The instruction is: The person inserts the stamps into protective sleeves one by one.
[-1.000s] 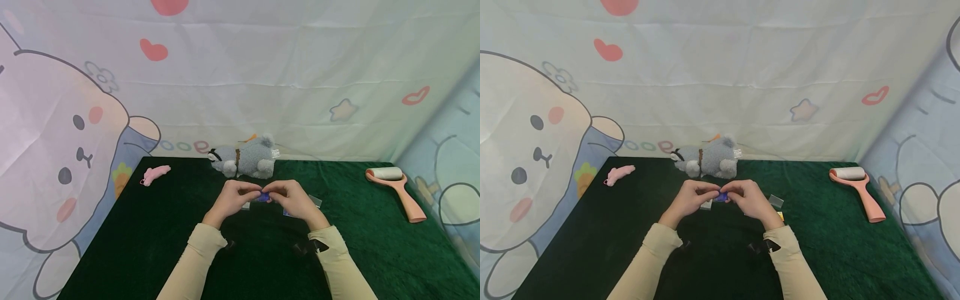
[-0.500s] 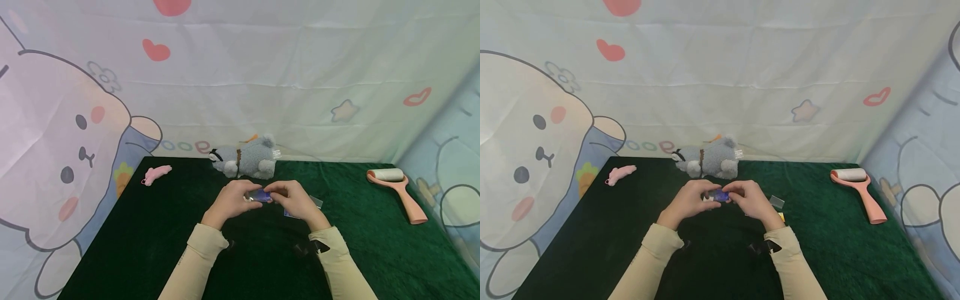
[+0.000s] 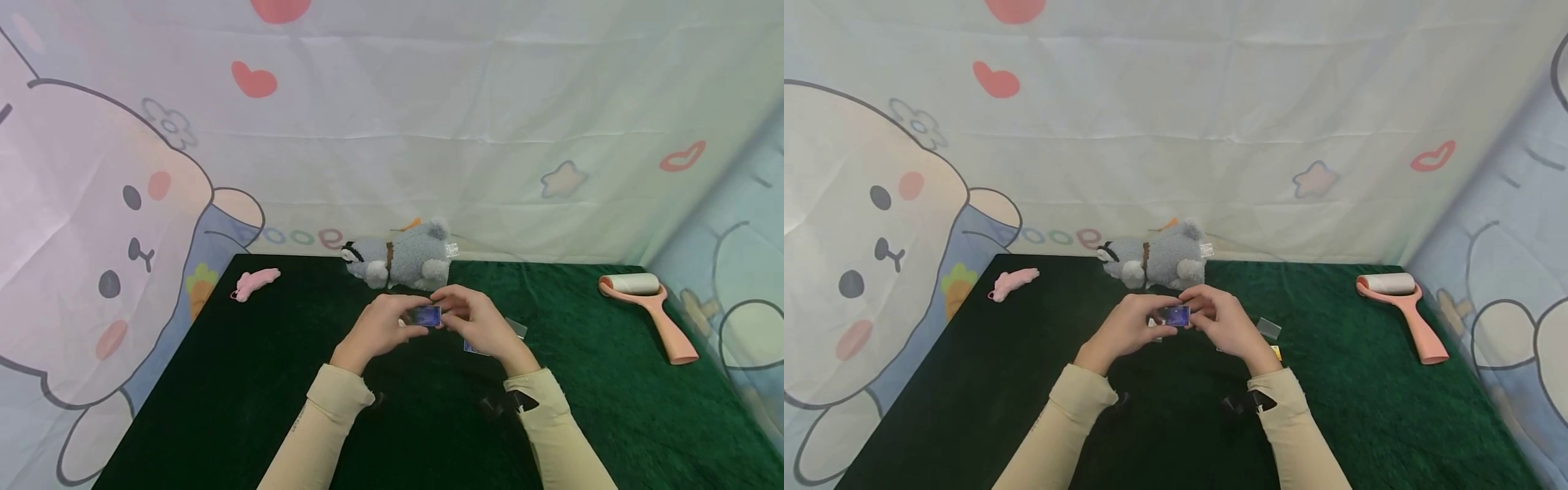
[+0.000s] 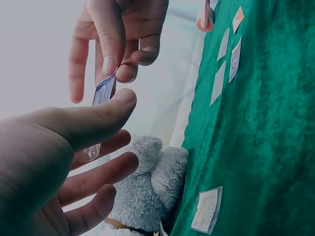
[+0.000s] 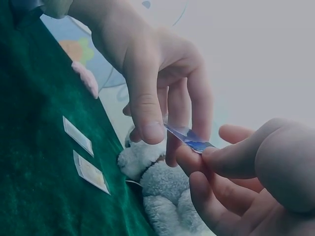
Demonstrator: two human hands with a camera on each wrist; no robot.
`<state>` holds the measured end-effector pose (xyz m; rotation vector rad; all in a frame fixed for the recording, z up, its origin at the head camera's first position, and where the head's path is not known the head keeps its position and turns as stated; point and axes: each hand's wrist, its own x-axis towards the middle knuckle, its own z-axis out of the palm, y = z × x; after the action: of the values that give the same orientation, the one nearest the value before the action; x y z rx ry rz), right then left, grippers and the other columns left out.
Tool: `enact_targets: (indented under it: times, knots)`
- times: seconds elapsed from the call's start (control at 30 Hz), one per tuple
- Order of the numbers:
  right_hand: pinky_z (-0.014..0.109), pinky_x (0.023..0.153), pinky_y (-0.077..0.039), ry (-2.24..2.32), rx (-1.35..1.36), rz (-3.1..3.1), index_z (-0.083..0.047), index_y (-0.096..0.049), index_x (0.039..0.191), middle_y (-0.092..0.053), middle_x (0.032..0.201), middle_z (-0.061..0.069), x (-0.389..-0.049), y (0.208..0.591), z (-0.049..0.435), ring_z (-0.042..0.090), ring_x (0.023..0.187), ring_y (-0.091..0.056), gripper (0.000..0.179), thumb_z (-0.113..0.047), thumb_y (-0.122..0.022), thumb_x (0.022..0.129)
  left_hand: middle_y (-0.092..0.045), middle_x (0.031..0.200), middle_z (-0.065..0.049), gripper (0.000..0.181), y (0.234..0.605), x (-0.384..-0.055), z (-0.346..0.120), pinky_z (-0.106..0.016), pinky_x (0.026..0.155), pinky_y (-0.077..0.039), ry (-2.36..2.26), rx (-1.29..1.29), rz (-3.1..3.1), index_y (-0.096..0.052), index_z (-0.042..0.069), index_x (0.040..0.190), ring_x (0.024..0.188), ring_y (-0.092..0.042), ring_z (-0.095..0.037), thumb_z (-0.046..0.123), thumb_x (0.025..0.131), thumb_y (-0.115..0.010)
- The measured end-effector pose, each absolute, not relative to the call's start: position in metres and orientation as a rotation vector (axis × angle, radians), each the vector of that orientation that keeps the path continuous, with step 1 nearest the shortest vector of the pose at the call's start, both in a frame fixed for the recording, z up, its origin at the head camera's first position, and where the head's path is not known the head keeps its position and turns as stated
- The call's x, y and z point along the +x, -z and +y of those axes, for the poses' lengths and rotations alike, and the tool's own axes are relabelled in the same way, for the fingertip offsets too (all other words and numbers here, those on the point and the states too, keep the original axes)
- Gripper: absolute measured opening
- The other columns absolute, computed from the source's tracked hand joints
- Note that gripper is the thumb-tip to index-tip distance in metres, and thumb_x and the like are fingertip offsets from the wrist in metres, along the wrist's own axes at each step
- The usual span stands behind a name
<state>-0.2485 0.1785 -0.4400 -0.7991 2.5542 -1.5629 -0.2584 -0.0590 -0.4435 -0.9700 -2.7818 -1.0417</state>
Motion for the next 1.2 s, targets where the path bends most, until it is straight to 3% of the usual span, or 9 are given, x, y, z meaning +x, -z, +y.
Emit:
enact_targets:
  times: [0.27,0.6,0.83,1.2]
  knots:
    - [0.035,0.085,-0.061,1.578,-0.772,2.529,-0.012,-0.058,0.141,-0.071,0.119,0.013,-0.2479,0.4397,0.1779,0.024,0.102,-0.074,0.039,-0.001,-0.062,0.104,-0.074,0.116,0.002,0.046,0.4444,-0.2573,-0.056,-0.025,0.071,-0.055,0.984,-1.007,-2.751,-0.069,0.02,0.137,0.087,-0.067,-0.007,0.026,0.094,-0.082]
    - [0.039,0.086,-0.061,1.562,-0.736,2.549,-0.006,-0.058,0.141,-0.07,0.112,0.011,-0.2456,0.4372,0.1776,0.023,0.1,-0.074,0.039,-0.003,-0.066,0.103,-0.075,0.117,0.003,0.045,0.4423,-0.2537,-0.0522,-0.026,0.078,-0.056,0.949,-1.044,-2.704,-0.069,0.019,0.137,0.09,-0.067,-0.006,0.024,0.094,-0.082]
    - [0.037,0.087,-0.061,1.601,-0.755,2.523,-0.009,-0.062,0.136,-0.074,0.113,0.011,-0.2474,0.4359,0.1791,0.024,0.101,-0.075,0.035,-0.003,-0.067,0.102,-0.075,0.123,0.0,0.044,0.4418,-0.2565,-0.0528,-0.032,0.087,-0.059,0.98,-1.046,-2.706,-0.068,0.018,0.137,0.097,-0.07,-0.008,0.026,0.095,-0.081]
    - [0.041,0.087,-0.06,1.589,-0.732,2.565,-0.01,-0.065,0.131,-0.076,0.109,0.008,-0.2462,0.4365,0.1794,0.022,0.099,-0.075,0.03,-0.008,-0.07,0.101,-0.074,0.127,-0.001,0.044,0.4415,-0.2547,-0.0502,-0.03,0.088,-0.059,0.931,-1.052,-2.708,-0.068,0.017,0.138,0.101,-0.071,-0.01,0.027,0.096,-0.08]
